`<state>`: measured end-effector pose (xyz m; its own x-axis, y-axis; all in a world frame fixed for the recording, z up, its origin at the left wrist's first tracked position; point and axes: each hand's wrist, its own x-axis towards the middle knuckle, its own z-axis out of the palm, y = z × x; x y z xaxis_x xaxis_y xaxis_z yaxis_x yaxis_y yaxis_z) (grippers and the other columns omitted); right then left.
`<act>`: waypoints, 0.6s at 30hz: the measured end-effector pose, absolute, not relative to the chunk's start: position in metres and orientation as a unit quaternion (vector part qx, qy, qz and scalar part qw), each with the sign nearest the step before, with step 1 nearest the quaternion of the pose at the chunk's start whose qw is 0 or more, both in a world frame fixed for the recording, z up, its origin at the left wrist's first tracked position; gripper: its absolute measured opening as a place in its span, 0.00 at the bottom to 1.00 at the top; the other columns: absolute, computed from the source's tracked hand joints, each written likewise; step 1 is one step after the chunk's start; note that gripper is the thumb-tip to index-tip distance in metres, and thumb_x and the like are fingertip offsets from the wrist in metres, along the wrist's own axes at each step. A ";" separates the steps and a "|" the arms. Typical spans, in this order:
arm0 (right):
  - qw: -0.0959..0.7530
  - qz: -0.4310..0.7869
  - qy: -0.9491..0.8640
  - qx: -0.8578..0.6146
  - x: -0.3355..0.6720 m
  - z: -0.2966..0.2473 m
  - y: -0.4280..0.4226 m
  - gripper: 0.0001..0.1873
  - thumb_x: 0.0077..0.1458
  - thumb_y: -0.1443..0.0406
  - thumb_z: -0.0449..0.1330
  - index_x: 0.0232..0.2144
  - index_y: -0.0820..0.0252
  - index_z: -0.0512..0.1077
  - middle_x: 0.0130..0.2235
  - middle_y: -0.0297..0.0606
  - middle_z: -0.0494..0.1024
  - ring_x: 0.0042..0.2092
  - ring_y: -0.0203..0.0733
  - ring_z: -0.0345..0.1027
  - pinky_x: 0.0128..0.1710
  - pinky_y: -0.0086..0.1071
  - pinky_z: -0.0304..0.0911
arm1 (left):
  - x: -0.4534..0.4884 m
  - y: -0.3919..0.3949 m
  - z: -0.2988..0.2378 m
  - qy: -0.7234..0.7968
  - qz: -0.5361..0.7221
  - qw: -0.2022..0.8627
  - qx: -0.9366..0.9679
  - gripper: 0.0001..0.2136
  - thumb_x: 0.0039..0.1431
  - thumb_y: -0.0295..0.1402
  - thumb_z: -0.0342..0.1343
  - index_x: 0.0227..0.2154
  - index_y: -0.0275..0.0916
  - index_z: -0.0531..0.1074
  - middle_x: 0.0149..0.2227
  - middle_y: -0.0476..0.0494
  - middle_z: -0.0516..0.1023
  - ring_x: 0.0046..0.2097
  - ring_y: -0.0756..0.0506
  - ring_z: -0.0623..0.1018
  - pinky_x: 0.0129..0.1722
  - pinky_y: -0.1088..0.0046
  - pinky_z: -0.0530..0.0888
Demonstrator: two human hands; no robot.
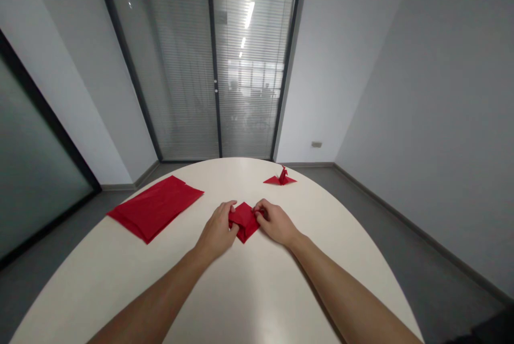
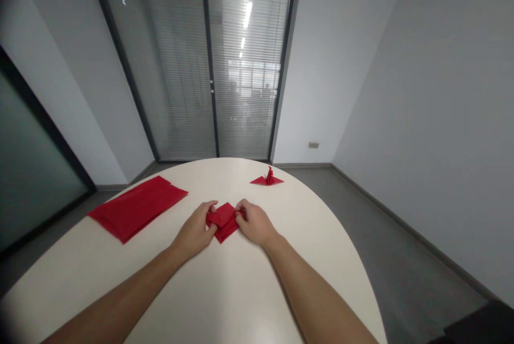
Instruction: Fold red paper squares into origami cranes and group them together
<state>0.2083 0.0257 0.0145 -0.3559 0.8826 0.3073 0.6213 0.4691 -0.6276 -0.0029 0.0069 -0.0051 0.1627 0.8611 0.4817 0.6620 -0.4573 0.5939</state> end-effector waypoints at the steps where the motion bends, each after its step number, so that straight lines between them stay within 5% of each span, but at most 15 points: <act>1: 0.317 0.207 -0.795 -0.475 0.208 0.015 0.026 0.06 0.59 0.68 0.54 0.39 0.56 0.68 0.32 0.33 0.76 0.32 0.39 0.66 0.33 0.30 0.56 | -0.003 0.007 -0.006 0.509 0.404 0.126 0.750 0.24 0.53 0.21 0.53 0.54 0.38 0.66 0.46 0.40 0.74 0.49 0.41 0.75 0.54 0.59 0.72; 18: 0.318 0.171 -0.787 -0.501 0.208 0.018 0.023 0.04 0.59 0.63 0.59 0.34 0.56 0.69 0.31 0.33 0.75 0.31 0.37 0.65 0.31 0.29 0.54 | -0.004 0.002 0.007 0.569 0.411 0.096 0.705 0.05 0.64 0.31 0.51 0.40 0.42 0.69 0.38 0.46 0.77 0.39 0.44 0.77 0.41 0.67 0.72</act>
<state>0.2082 0.0228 0.0179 -0.2968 0.8968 0.3282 0.6790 0.4398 -0.5878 -0.0041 0.0021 0.0068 0.0136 0.8825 0.4702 0.7242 -0.3329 0.6039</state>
